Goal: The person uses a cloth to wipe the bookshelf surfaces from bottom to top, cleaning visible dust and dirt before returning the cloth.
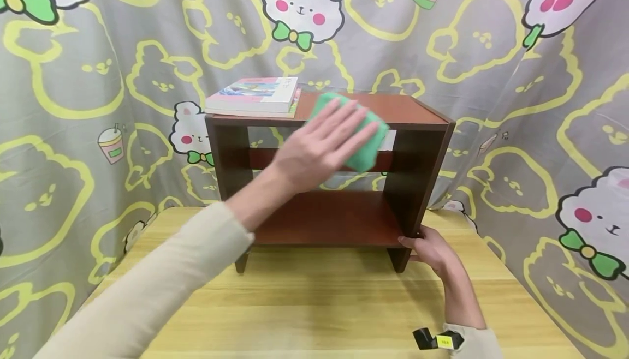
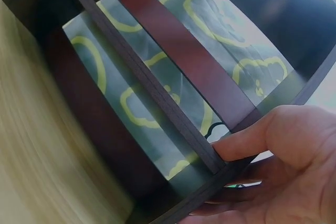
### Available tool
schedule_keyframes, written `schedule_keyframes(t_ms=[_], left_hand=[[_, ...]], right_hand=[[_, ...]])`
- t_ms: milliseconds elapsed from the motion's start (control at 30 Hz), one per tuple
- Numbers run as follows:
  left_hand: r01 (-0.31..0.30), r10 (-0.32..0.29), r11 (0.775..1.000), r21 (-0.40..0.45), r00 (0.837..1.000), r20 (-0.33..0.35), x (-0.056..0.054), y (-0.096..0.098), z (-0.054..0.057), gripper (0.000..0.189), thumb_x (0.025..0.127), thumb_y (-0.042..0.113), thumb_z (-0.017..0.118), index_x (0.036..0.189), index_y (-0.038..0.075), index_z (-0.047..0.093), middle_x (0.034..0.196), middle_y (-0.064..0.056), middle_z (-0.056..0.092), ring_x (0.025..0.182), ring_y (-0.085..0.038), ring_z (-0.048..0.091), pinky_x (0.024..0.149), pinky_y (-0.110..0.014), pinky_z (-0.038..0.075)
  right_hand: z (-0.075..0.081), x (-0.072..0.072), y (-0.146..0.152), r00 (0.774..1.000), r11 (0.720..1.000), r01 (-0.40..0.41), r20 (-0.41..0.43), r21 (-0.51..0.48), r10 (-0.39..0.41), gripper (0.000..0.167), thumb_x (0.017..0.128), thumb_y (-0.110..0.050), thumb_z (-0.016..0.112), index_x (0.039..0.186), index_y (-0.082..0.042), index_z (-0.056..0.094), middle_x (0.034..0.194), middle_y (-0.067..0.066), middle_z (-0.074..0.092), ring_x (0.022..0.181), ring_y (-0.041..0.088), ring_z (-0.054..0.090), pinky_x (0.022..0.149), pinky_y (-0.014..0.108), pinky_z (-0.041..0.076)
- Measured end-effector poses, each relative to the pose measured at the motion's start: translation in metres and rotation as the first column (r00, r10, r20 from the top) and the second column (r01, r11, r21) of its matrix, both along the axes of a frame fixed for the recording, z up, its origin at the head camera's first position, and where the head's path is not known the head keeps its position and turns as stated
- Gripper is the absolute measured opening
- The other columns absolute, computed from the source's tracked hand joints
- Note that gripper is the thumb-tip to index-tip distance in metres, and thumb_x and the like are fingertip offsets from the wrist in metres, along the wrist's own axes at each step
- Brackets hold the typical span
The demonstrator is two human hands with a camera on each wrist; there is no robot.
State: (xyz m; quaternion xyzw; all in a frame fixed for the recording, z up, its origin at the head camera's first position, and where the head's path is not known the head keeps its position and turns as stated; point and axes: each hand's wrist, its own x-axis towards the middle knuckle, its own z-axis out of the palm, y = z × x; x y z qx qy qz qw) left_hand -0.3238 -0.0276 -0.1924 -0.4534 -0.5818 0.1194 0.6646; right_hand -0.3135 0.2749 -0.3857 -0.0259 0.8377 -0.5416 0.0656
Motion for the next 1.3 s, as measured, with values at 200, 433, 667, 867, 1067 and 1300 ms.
schedule_keyframes(t_ms=[200,433,667,867,1067,1300], left_hand=[[-0.117,0.124,0.980,-0.160,0.992,0.035,0.007,0.093,0.016,0.048,0.107,0.014,0.027,0.148,0.010,0.053,0.148,-0.014,0.056,0.141,-0.030,0.050,0.122,-0.046,0.028],[-0.232,0.260,0.951,-0.207,0.958,0.120,0.019,0.167,0.015,0.061,0.105,-0.003,0.011,0.151,0.010,0.049,0.153,-0.009,0.052,0.145,-0.027,0.044,0.124,-0.044,0.022],[-0.280,0.320,0.924,-0.261,0.939,0.124,0.011,0.166,0.013,0.061,0.104,-0.006,0.012,0.149,0.008,0.051,0.152,-0.010,0.052,0.145,-0.027,0.044,0.124,-0.043,0.024],[-0.241,0.292,0.930,-0.278,0.943,0.160,0.008,0.140,0.015,0.059,0.105,-0.002,0.013,0.150,0.009,0.051,0.152,-0.012,0.052,0.145,-0.029,0.044,0.124,-0.044,0.025],[-0.126,0.152,0.976,-0.178,0.979,0.139,-0.004,0.089,0.002,0.051,0.107,0.007,0.023,0.144,0.012,0.058,0.147,-0.011,0.057,0.142,-0.027,0.049,0.123,-0.043,0.026],[-0.004,0.008,0.999,-0.050,0.997,0.072,-0.013,0.027,-0.005,0.041,0.101,0.022,0.049,0.136,0.008,0.065,0.139,-0.014,0.063,0.134,-0.030,0.057,0.119,-0.043,0.034]], right_hand=[[0.003,0.000,0.000,1.000,1.000,-0.020,-0.002,-0.012,0.020,0.061,0.104,-0.014,0.052,0.151,0.015,0.025,0.149,0.040,0.038,0.138,0.052,0.042,0.098,0.053,0.053],[0.004,0.001,0.003,0.999,0.999,-0.041,-0.006,-0.006,0.041,0.062,0.105,-0.016,0.052,0.151,0.015,0.025,0.149,0.038,0.038,0.137,0.052,0.043,0.099,0.054,0.052],[0.005,0.001,0.002,0.999,0.999,-0.039,-0.014,0.001,0.039,0.062,0.104,-0.017,0.053,0.150,0.016,0.027,0.147,0.038,0.039,0.135,0.052,0.045,0.098,0.054,0.052],[0.004,0.001,0.001,0.999,0.999,-0.039,-0.012,0.000,0.039,0.060,0.104,-0.015,0.053,0.149,0.017,0.028,0.146,0.039,0.041,0.135,0.051,0.046,0.098,0.053,0.053],[0.001,0.001,0.000,0.999,1.000,-0.030,-0.021,0.006,0.030,0.059,0.103,-0.014,0.053,0.148,0.016,0.030,0.145,0.039,0.043,0.134,0.050,0.047,0.096,0.051,0.054],[0.000,0.000,-0.001,0.999,0.999,-0.020,-0.027,0.038,0.021,0.062,0.104,-0.016,0.053,0.151,0.015,0.027,0.148,0.039,0.040,0.136,0.050,0.045,0.097,0.051,0.054]])
